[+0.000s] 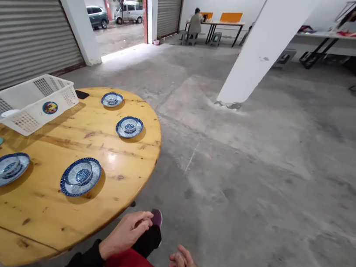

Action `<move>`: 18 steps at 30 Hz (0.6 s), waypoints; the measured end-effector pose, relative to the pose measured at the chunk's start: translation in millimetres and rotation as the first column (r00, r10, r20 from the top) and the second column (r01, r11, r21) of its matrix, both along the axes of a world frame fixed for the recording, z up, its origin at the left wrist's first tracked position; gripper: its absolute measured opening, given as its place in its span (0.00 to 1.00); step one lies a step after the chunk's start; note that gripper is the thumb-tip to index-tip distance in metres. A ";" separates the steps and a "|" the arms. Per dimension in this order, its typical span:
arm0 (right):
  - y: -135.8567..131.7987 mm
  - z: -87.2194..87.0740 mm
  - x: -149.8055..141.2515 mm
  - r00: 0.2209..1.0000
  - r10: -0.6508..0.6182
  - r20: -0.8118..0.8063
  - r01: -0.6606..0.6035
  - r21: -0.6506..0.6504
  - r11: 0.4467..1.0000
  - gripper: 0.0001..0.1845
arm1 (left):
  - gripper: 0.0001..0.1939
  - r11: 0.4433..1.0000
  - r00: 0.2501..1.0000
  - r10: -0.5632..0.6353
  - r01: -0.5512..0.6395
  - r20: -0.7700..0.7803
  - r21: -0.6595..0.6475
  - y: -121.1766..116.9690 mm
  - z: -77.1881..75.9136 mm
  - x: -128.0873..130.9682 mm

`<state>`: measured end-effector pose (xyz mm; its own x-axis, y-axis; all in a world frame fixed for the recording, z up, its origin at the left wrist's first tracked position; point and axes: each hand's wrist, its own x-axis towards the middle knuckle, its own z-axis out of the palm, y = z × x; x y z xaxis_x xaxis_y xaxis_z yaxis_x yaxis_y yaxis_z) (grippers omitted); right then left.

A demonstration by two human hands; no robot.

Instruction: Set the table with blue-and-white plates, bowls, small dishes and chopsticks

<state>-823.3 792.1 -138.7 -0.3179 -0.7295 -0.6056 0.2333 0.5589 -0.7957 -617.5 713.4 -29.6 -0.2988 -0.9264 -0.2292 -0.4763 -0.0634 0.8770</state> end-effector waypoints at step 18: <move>-206.0 19.1 -123.1 0.994 0.067 -0.092 -0.057 0.117 0.992 0.34 | 0.22 0.984 0.979 0.166 -0.157 -0.116 0.086 -199.1 -1.8 -73.9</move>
<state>-946.4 586.1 -119.6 -0.3343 -0.6777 -0.6549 0.1216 0.6581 -0.7431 -691.3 514.3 -31.4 -0.1767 -0.9459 -0.2721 -0.3440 -0.1997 0.9175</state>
